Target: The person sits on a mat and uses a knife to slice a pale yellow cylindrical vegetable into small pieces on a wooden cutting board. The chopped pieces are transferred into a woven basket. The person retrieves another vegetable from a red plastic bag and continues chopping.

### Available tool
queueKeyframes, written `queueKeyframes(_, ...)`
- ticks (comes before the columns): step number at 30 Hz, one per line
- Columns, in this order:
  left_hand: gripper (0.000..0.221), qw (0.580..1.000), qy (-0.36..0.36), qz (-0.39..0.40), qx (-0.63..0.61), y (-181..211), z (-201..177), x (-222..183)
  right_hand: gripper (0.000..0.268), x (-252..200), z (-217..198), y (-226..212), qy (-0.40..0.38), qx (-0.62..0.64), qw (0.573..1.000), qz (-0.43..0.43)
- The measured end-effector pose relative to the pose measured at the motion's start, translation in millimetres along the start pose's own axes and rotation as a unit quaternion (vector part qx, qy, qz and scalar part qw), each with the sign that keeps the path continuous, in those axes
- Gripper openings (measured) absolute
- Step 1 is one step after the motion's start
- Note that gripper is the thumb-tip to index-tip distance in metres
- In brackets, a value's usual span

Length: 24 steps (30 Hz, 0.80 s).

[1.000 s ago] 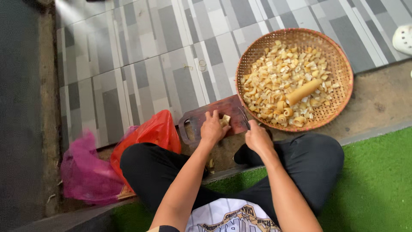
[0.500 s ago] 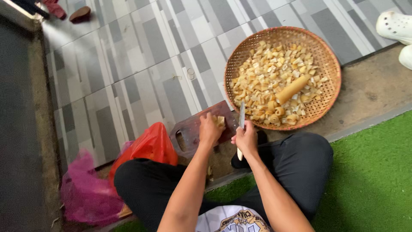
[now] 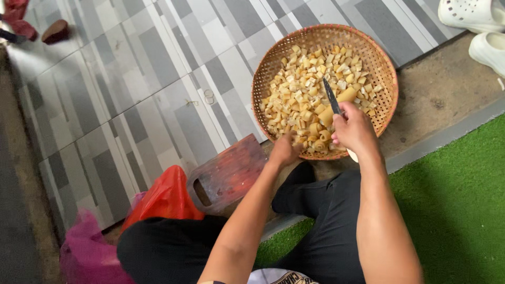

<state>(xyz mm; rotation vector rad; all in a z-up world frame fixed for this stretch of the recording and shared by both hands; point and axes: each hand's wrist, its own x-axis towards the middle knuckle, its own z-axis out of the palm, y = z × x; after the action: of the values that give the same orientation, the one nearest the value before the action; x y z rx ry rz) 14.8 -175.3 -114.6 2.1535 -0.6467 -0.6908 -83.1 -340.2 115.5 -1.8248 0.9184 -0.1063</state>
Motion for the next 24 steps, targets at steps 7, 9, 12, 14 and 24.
queueKeyframes(7,0.062,0.974,-0.185,-0.061,0.120,-21,91,10,0.022,10,-8,4,0.034,0.029,0.999,0.020)
queueKeyframes(9,0.068,0.984,-0.136,-0.025,0.114,-23,105,25,0.025,8,-8,4,0.047,0.044,0.998,0.019)
queueKeyframes(12,0.074,0.991,-0.106,-0.049,0.072,-20,117,52,0.027,11,-4,-2,0.053,0.019,0.998,0.024)
queueKeyframes(14,0.078,0.985,-0.134,-0.091,0.057,-16,117,74,0.026,12,-3,-7,0.028,-0.034,0.998,0.047)
queueKeyframes(24,0.047,0.982,-0.122,-0.105,0.101,17,107,95,0.028,9,2,-21,0.033,-0.055,0.998,0.012)
